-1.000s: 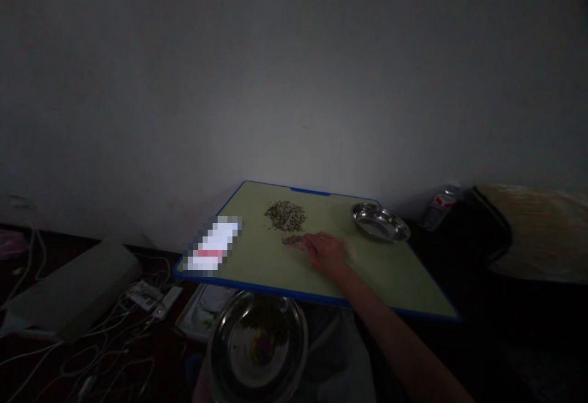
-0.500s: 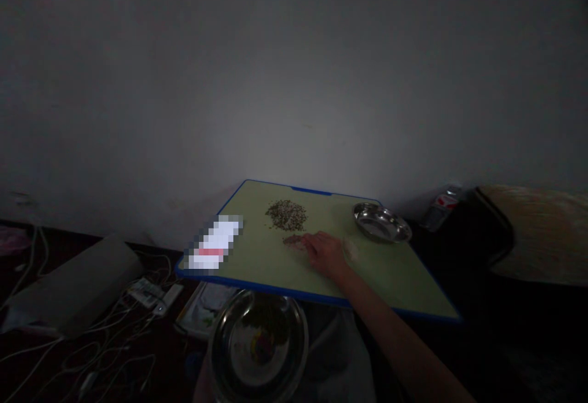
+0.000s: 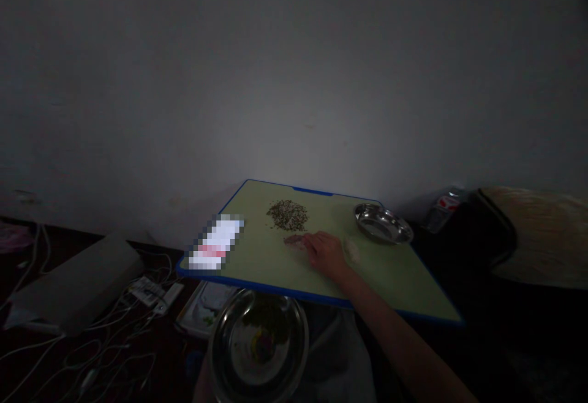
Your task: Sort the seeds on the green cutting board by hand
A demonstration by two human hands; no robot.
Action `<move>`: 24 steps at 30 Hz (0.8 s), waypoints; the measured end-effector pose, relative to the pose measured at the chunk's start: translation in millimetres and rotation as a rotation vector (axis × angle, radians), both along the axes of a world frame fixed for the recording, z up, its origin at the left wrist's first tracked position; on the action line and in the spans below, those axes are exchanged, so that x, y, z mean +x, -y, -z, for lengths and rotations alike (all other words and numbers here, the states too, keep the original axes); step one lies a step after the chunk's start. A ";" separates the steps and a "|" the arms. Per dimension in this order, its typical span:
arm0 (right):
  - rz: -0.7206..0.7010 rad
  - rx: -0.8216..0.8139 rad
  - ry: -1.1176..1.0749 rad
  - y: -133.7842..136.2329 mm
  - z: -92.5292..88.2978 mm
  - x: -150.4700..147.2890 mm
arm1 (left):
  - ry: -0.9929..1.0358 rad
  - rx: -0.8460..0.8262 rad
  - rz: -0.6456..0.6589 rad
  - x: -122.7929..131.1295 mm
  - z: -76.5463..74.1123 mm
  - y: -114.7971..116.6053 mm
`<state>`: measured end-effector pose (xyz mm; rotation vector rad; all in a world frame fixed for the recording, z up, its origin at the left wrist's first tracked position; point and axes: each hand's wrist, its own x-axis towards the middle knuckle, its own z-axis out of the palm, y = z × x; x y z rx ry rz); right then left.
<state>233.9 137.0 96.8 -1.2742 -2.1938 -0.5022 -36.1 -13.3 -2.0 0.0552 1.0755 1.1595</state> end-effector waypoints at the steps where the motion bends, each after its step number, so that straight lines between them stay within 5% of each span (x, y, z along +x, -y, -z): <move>1: -0.004 -0.006 0.002 0.0 -0.8 -0.7 | -0.021 -0.014 -0.025 -1.2 -3.2 -0.6; 15: -0.031 -0.120 0.019 -6.6 -13.3 -6.5 | -0.086 -0.046 -0.143 2.1 -17.1 5.2; 21: -0.081 -0.191 0.065 -4.9 -20.8 -6.1 | 0.061 -0.189 -0.126 0.6 -35.1 5.1; 24: -0.138 -0.179 0.084 2.1 -20.1 -0.4 | 0.059 -0.138 -0.089 2.8 -29.3 4.4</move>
